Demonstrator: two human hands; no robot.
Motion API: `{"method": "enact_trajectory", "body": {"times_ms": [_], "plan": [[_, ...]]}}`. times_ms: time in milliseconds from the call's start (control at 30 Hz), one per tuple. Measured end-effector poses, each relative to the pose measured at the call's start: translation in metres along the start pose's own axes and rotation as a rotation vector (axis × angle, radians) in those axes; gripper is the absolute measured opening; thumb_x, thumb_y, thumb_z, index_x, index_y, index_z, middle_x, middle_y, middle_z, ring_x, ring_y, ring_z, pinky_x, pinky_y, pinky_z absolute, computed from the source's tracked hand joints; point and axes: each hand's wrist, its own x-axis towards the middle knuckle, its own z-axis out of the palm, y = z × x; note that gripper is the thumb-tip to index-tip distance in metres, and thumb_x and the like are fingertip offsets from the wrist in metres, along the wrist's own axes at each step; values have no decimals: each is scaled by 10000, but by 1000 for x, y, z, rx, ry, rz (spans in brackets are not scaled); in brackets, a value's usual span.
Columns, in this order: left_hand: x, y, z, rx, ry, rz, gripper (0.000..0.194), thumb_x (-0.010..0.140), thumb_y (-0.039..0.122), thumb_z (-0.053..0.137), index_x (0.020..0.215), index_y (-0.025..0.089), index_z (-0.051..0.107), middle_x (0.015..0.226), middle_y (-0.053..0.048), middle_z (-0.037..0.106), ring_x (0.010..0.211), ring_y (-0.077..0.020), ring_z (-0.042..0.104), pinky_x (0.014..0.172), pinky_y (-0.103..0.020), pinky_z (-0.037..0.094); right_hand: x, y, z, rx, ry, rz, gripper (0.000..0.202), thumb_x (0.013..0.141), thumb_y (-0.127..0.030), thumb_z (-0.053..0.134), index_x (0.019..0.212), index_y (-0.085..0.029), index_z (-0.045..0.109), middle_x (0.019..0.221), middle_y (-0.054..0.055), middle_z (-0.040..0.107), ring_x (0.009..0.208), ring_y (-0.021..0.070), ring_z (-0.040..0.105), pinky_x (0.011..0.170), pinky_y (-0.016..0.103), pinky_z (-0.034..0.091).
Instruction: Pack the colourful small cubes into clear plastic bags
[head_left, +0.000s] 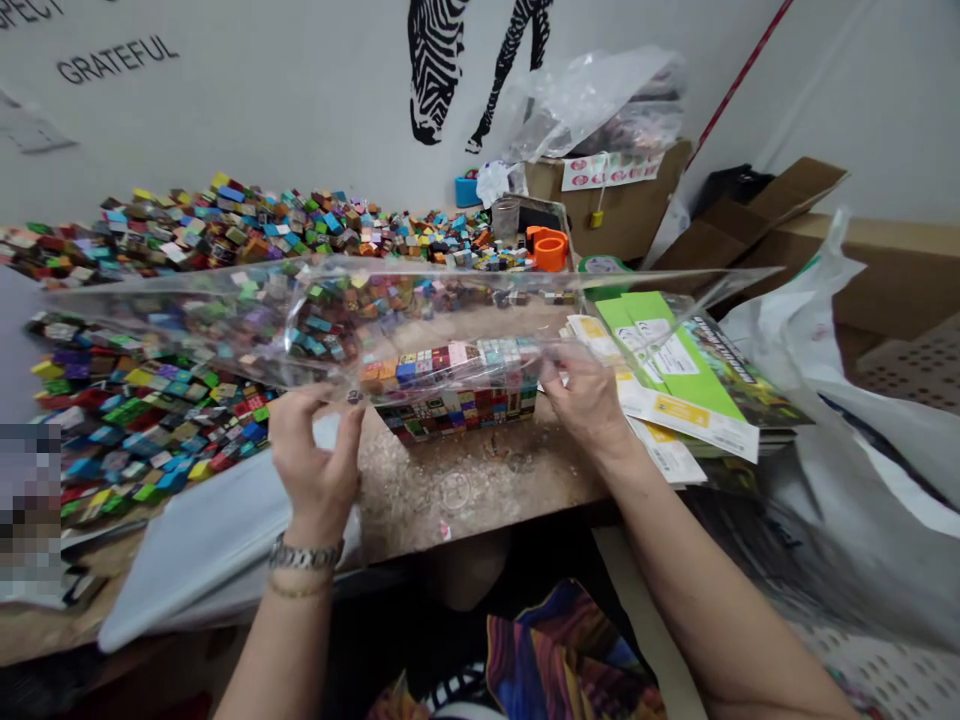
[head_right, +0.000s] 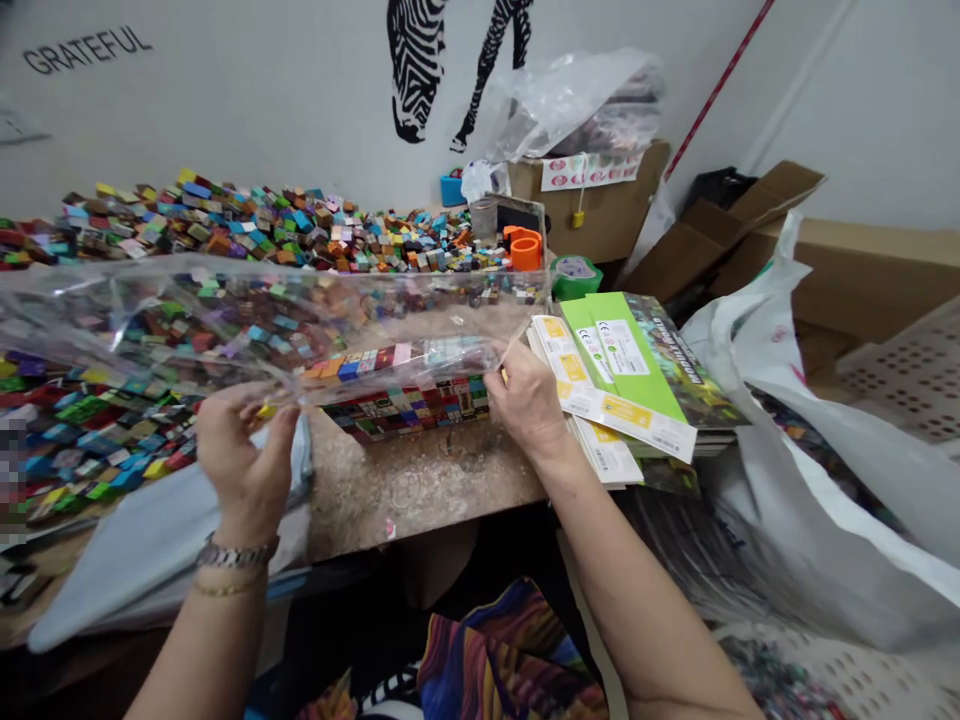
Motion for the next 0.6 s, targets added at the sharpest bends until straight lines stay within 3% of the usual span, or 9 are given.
{"method": "enact_trajectory", "body": {"times_ms": [67, 167, 267, 400, 600], "plan": [[-6, 26, -8, 29, -15, 284, 136, 848, 176, 682, 967, 226, 640, 947, -53, 671, 973, -226, 639, 941, -439, 512, 1, 0, -2, 28, -16, -21, 231, 927, -237, 472, 968, -205, 696, 981, 105, 745, 928, 252, 688, 837, 392, 537], [-9, 65, -2, -13, -345, 574, 221, 869, 142, 655, 1058, 256, 654, 1030, -60, 718, 1052, -234, 652, 996, -456, 512, 1, 1, -3, 38, -33, -26, 237, 939, -262, 466, 987, -211, 693, 1037, 115, 741, 990, 260, 681, 876, 400, 535], [-2, 94, 20, 79, -520, 746, 279, 933, 121, 551, 1180, 208, 646, 1282, -100, 682, 1222, -255, 601, 1065, -460, 465, 1, 2, -4, 14, -55, -7, 241, 944, -287, 461, 983, -212, 687, 1001, 121, 740, 959, 273, 678, 865, 418, 537], [11, 111, 45, 202, -584, 828, 327, 974, 127, 456, 1242, 150, 642, 1370, -114, 638, 1250, -272, 592, 1001, -448, 489, 3, 1, -6, 27, -59, -23, 220, 940, -274, 459, 937, -211, 670, 956, 116, 733, 921, 262, 670, 856, 408, 531], [16, 112, 59, 321, -676, 816, 357, 982, 127, 442, 1294, 143, 615, 1432, -130, 587, 1287, -279, 567, 1021, -467, 460, 4, -2, -10, 20, -79, 2, 186, 936, -227, 449, 848, -223, 613, 846, 72, 689, 806, 215, 632, 763, 336, 490]]}}
